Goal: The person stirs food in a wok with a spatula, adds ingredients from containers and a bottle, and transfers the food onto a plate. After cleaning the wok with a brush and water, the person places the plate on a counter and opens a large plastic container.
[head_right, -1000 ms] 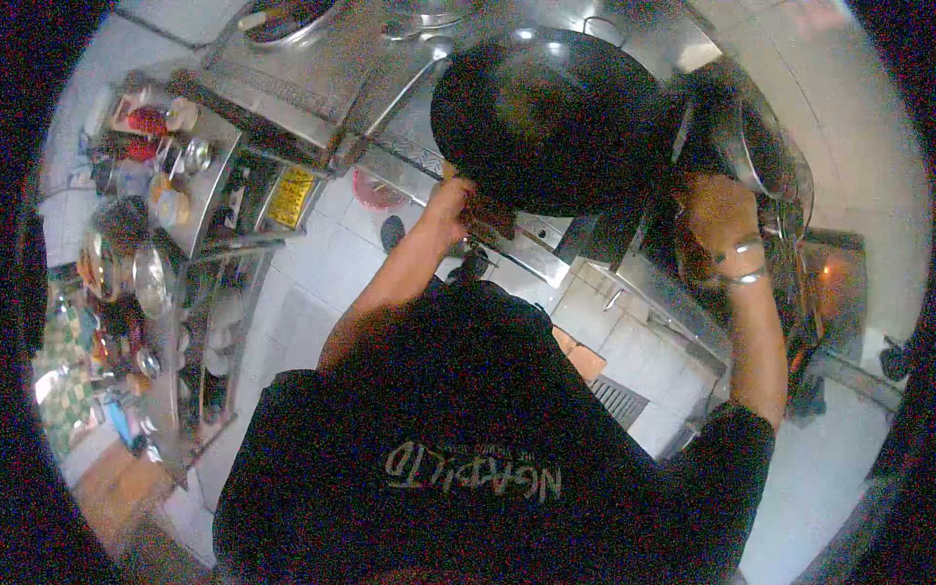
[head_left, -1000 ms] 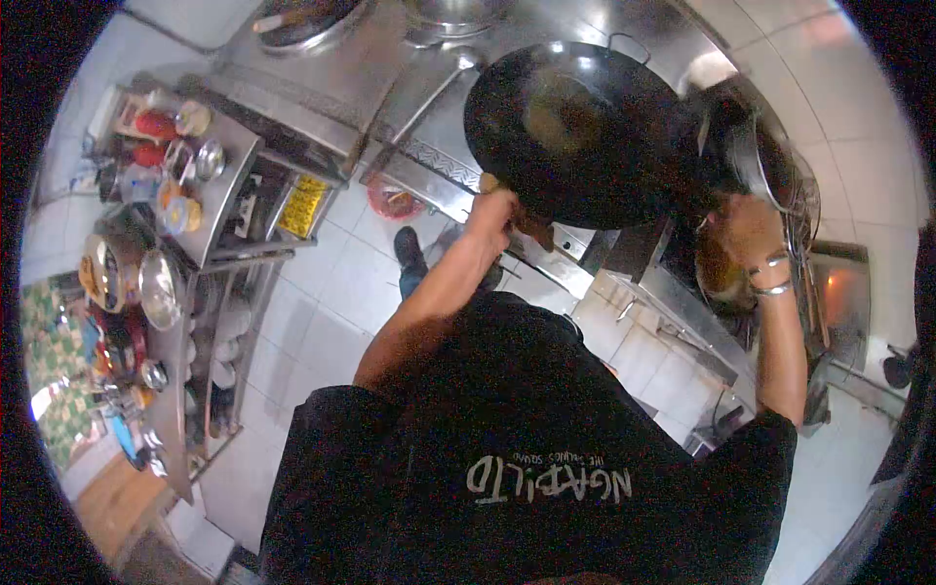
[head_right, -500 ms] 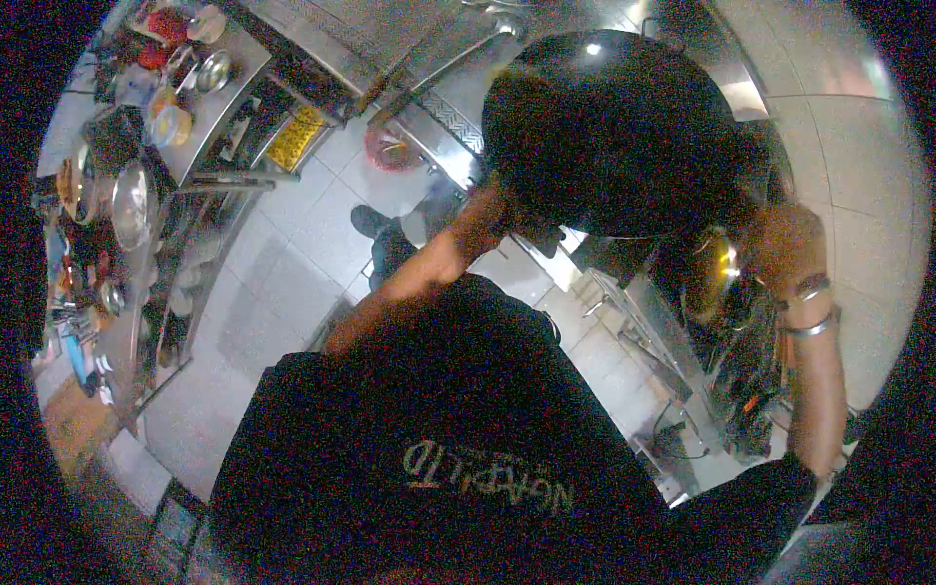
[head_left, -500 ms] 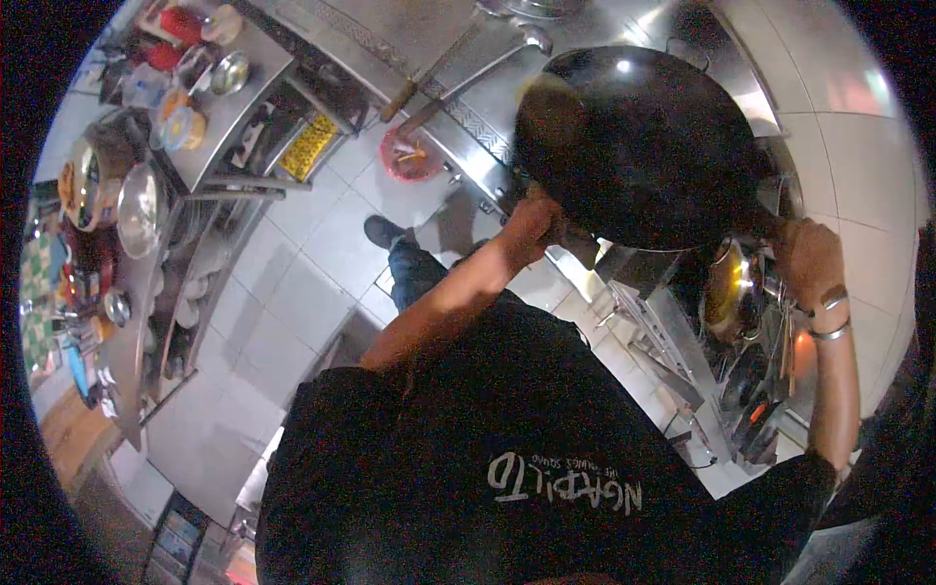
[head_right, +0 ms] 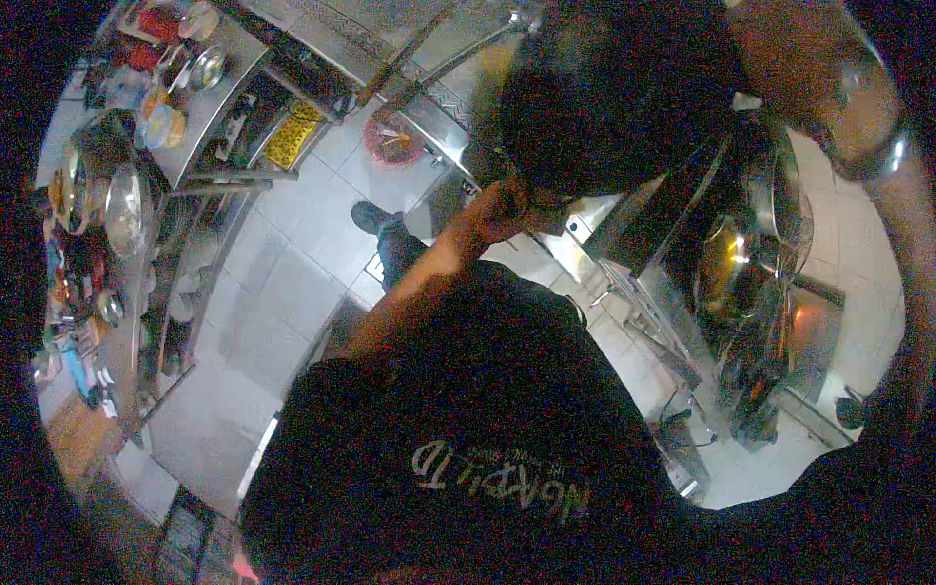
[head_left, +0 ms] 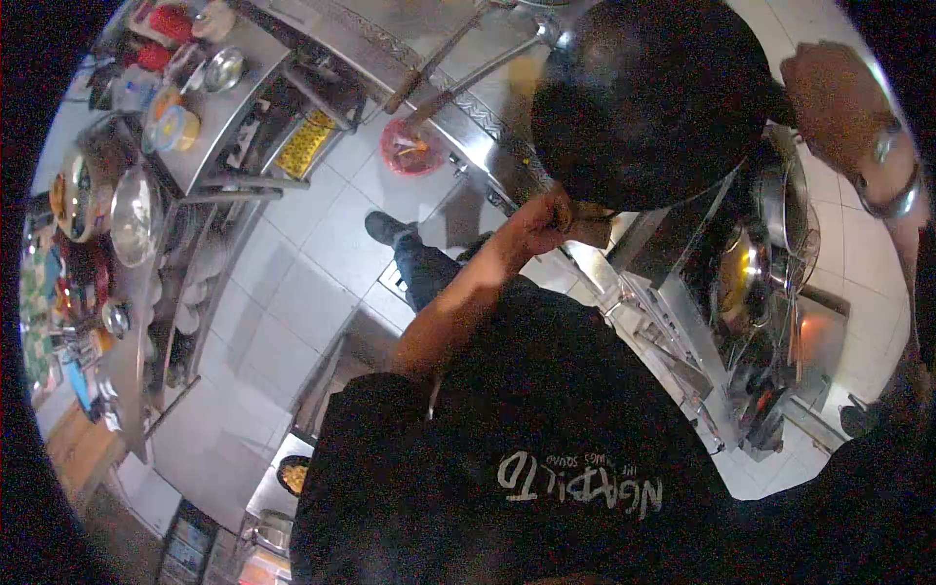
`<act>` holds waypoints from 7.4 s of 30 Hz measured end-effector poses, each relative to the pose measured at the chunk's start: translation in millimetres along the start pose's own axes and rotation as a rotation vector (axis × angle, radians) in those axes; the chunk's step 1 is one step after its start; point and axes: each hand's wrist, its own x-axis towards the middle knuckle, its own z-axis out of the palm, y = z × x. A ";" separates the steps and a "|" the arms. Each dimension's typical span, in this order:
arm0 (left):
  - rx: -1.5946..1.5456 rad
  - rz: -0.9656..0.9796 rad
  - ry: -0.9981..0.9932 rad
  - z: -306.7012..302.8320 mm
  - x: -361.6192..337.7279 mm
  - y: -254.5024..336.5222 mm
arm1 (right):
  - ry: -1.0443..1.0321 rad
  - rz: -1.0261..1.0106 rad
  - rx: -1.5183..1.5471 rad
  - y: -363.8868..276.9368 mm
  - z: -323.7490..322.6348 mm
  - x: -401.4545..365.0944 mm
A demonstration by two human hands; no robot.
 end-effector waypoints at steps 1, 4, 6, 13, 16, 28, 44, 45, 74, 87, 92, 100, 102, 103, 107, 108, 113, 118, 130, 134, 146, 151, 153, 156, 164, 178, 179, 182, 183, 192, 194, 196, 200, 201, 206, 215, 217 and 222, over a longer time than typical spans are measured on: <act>0.158 0.033 -0.033 -2.4 -1.2 0.5 | 0.093 -0.064 -0.070 0.2 -2.4 -1.7; 0.556 0.129 -0.115 -1.0 -3.6 5.6 | 0.119 -0.113 -0.143 -3.8 -5.0 1.8; 0.327 0.082 -0.063 11.1 -3.3 9.1 | 0.044 -0.101 -0.140 -6.3 5.5 8.0; 0.615 0.136 0.208 30.9 19.2 31.7 | -0.020 -0.042 0.188 1.4 108.7 -7.9; 0.431 0.249 0.227 54.4 41.3 40.3 | 0.065 0.113 0.517 3.3 162.9 -19.0; 0.832 0.364 0.795 75.8 92.2 18.7 | -0.036 0.114 1.054 -206.6 350.7 68.0; 0.601 0.422 0.833 -32.6 -126.4 47.7 | 0.336 0.265 2.126 -336.1 81.5 87.8; 0.604 0.469 0.933 -42.1 -161.6 43.1 | 0.482 0.258 1.914 -363.8 99.6 115.9; 0.708 0.460 1.439 -74.9 -463.3 5.3 | 0.092 -2.708 1.958 -215.7 -138.6 -78.3; 1.342 0.548 0.532 57.2 -119.0 96.6 | 1.121 -1.371 2.662 -161.0 -30.1 -129.9; 2.095 0.661 0.192 68.9 23.0 65.7 | 1.112 -1.305 2.659 -167.6 6.0 -151.6; 2.873 0.708 -0.196 40.8 78.1 29.5 | 1.161 -1.184 2.706 -159.2 51.6 -149.2; 2.992 0.538 -0.176 45.2 77.6 37.7 | 1.164 -1.240 2.718 -156.8 56.4 -147.3; 3.072 0.398 -0.172 46.1 85.0 40.2 | 1.161 -1.259 2.715 -155.1 59.0 -145.8; 3.080 0.541 -0.182 41.0 87.2 54.1 | 1.186 -1.291 2.768 -148.3 67.8 -129.2; 3.130 0.371 -0.095 33.4 89.1 52.9 | 1.192 -1.280 2.782 -148.3 70.2 -122.0; 2.788 0.532 -0.017 82.2 47.0 56.3 | 1.137 -1.326 2.812 -155.0 57.3 -94.0; 1.756 -0.174 0.195 80.7 -126.2 58.8 | 0.847 -1.819 2.709 -154.4 14.3 -68.1; 0.983 0.617 0.921 49.1 -422.6 -97.0 | -0.151 -2.822 2.125 -202.2 -206.9 -15.9; 0.712 0.764 1.158 66.7 -460.4 -130.2 | -0.581 -3.067 1.755 -238.8 -306.8 -24.9; -0.951 1.649 1.854 -51.4 -500.6 -184.9 | -0.055 -1.910 1.235 -508.3 -417.9 41.2; -1.385 2.304 1.634 -118.3 -564.9 -162.0 | 0.052 -1.640 0.241 -614.5 -421.1 106.9; -1.552 2.398 1.495 -123.9 -586.4 -150.4 | 0.165 -1.747 0.140 -629.8 -466.0 105.3; -1.388 2.463 1.470 -154.1 -602.3 -159.2 | 0.308 -1.970 0.055 -659.0 -524.2 70.6; -1.801 2.386 1.626 -146.2 -611.3 -143.2 | 0.887 -2.518 -0.346 -727.6 -540.0 -63.6; -1.937 2.522 1.666 -61.8 -473.2 -141.8 | 1.465 -2.162 0.111 -817.7 -536.5 -214.7; -1.952 2.539 1.655 -48.7 -480.4 -137.6 | 1.476 -2.173 0.097 -803.5 -539.9 -226.9; -1.880 2.468 1.659 -27.7 -496.3 -125.6 | 0.431 -2.343 0.132 -764.7 -540.9 -232.8; -1.894 2.475 1.653 -30.4 -498.5 -125.0 | -0.021 -2.339 0.017 -756.6 -535.3 -221.4; -1.449 2.402 1.733 -32.7 -584.2 -105.4 | -0.434 -1.838 0.648 -730.4 -566.0 -205.1; -2.102 2.330 1.654 -68.8 -580.9 -152.4 | -0.744 -1.858 0.826 -742.6 -586.4 -204.8; -2.501 2.218 1.614 -96.6 -557.1 -217.6 | -0.887 -1.877 0.959 -760.8 -614.5 -201.4; -2.766 2.080 1.617 -77.1 -597.5 -273.1 | -0.876 -1.859 1.043 -731.3 -694.3 -225.3; -2.657 2.010 2.021 -89.6 -595.1 -282.2 | -0.883 -1.874 1.061 -738.4 -711.6 -220.8; -2.777 1.695 2.400 -112.5 -587.4 -279.9 | -0.807 -1.863 1.060 -805.4 -815.9 -165.9; -3.428 2.291 1.778 -104.5 -493.4 -227.2 | -0.730 -1.712 1.291 -856.1 -958.2 -202.3; -3.547 2.067 1.829 -55.8 -535.7 -216.5 | -0.793 -1.653 1.344 -870.4 -985.3 -224.6; -3.601 1.897 1.937 4.2 -654.2 -226.9 | -0.837 -1.892 1.434 -920.5 -1053.1 -290.9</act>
